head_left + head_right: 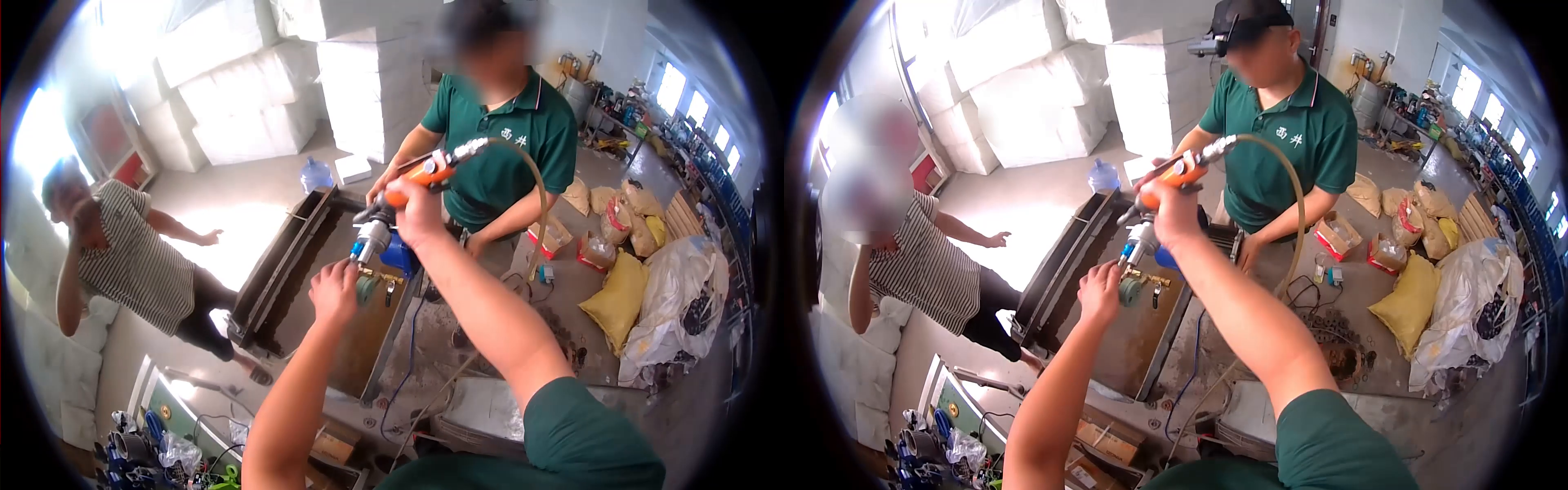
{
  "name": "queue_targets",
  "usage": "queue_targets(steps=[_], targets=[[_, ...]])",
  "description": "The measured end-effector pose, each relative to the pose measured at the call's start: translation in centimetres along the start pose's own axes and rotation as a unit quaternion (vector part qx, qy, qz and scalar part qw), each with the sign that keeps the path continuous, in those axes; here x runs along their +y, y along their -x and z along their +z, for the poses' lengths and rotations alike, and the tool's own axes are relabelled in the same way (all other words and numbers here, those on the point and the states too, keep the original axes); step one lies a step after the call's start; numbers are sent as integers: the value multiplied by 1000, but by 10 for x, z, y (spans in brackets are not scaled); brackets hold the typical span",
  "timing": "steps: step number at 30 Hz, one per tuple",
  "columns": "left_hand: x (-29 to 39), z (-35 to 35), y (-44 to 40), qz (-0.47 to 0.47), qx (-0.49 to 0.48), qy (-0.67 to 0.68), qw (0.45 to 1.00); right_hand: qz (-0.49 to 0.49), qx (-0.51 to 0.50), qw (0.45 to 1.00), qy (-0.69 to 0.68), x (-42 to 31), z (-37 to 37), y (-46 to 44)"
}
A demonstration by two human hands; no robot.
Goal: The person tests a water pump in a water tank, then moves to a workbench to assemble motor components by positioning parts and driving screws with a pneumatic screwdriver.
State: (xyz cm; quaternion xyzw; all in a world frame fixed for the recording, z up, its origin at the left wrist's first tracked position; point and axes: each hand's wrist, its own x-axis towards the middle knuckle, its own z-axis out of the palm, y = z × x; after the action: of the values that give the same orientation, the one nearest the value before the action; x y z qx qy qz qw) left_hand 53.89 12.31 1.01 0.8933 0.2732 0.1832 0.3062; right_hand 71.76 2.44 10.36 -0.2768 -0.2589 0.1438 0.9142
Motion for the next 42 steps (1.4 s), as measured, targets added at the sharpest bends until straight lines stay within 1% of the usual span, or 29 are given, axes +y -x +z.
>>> queue_targets(steps=[1,2,3,4,6,7,8,10,12,13,14,16,17,18,20,21,22,24,25,28,30,33,34,35,36,38,39,40,42], targets=[[-10,-4,3,28,56,35,997,26,-20,999,-27,4,8,12],[-18,-17,9,70,85,55,992,31,-21,998,-54,-1,30,31],[-23,-32,19,90,91,129,983,73,-14,994,-82,2,43,47],[-25,-49,32,110,95,201,969,97,-37,993,-57,1,56,61],[-26,-81,66,112,91,272,951,155,-57,981,-97,5,79,92],[-35,-97,83,107,76,233,964,182,-64,975,-109,7,88,105],[-39,-106,102,106,62,277,953,214,-71,966,-125,11,96,123],[-53,-129,147,82,36,230,969,259,-89,950,-148,17,112,158],[-54,-152,194,44,83,175,980,312,-119,928,-162,25,127,188],[-56,-164,217,44,81,163,982,338,-130,919,-155,24,139,203],[-57,-175,241,46,74,155,984,366,-134,904,-176,28,148,220],[-53,-186,283,18,78,153,985,408,-160,880,-185,26,162,250],[-59,-189,305,19,95,148,984,424,-178,868,-187,28,169,267],[-64,-189,326,-11,109,169,980,437,-192,859,-187,30,175,282],[-73,-194,362,-22,118,191,974,483,-232,830,-155,31,182,305],[-76,-195,377,-39,97,215,971,503,-253,813,-149,33,180,316],[-77,-198,390,-33,69,209,975,512,-282,798,-147,33,178,326],[-65,-201,410,-49,63,291,953,538,-301,780,-111,26,179,345],[-56,-206,418,-72,46,316,945,561,-299,765,-102,24,180,355],[-60,-194,437,-99,41,311,944,577,-297,760,-41,24,193,385],[-66,-195,448,-126,52,251,958,605,-268,748,-56,33,198,404],[-72,-203,469,-146,81,292,942,605,-236,755,-85,39,210,437],[-69,-210,475,-151,84,303,937,605,-241,755,-83,39,213,445],[-73,-211,481,-141,74,269,950,603,-242,755,-94,39,215,454],[-71,-216,487,-141,64,276,949,602,-245,753,-104,39,216,462],[-64,-223,498,-143,47,299,942,627,-265,725,-105,37,210,475],[-65,-220,503,-142,41,265,953,627,-263,727,-93,35,212,481],[-63,-216,508,-152,44,268,950,617,-283,730,-84,34,211,483],[-57,-202,517,-162,114,244,949,615,-277,731,-100,35,207,490]])
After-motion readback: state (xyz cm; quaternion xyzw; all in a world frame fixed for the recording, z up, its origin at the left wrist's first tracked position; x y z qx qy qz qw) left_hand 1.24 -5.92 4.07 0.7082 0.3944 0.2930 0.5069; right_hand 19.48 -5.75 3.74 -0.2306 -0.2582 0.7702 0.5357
